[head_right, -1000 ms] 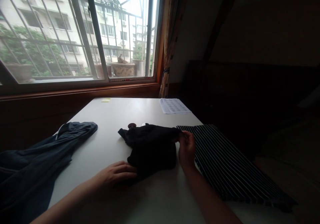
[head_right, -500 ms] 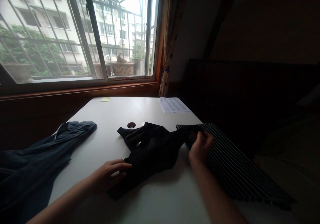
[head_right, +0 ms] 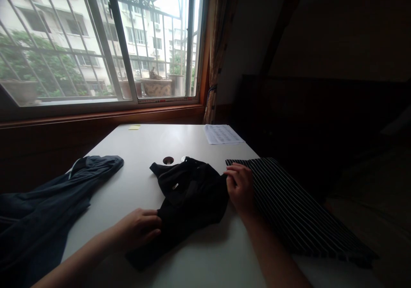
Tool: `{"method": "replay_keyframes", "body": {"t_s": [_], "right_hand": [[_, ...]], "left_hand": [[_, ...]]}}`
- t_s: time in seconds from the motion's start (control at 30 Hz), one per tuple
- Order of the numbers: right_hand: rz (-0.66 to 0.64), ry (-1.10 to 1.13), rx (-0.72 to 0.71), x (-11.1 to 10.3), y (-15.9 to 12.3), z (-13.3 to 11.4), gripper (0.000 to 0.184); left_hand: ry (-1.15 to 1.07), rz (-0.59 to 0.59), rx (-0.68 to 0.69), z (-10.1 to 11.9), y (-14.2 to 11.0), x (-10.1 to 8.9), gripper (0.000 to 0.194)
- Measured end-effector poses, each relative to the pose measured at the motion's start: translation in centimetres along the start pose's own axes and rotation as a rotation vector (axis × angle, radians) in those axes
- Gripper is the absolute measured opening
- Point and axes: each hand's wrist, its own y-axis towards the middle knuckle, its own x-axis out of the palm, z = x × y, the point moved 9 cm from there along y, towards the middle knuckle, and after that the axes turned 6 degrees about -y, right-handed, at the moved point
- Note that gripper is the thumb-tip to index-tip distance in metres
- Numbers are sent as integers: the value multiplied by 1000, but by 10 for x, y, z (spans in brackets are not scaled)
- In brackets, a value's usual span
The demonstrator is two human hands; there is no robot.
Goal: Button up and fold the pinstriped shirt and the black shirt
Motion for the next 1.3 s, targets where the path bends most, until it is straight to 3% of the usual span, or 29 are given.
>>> {"method": "replay_keyframes", "body": {"t_s": [0.07,0.17,0.27,0.43,0.57,0.7,0.8,0.97,1.13,1.23,1.3], "right_hand": [[-236,4,-90,32,-8,-13,19],[-547,-65,-112,73,-30,-17,24],[-687,-159,-89,89,-44,-15,31],[-702,-260,-88,78,-38,-11,36],[-692,-321,-34,60,-24,10,42],[-730,-310,63,41,-18,32,28],[-799,-208,155,29,-19,29,21],[-884,372,411,19,-16,-21,24],[-1044,918,593,25,-16,-94,33],[-1071,1074,572,30,-20,-141,32],[-1126,1122,430,35,-30,-177,31]], "left_hand": [[72,-25,4,1,-1,1,18],[141,-21,43,2,-4,0,23],[172,-15,72,1,-6,-3,23],[165,-25,80,0,-7,-6,22],[149,-2,104,2,-8,-10,24],[178,22,131,7,-9,-11,25],[161,62,148,14,-9,-13,26],[28,98,161,29,-8,-17,27],[-299,3,104,37,-5,-15,37],[-558,-17,9,25,-4,-11,52],[-674,22,-110,7,-6,-9,64]]}}
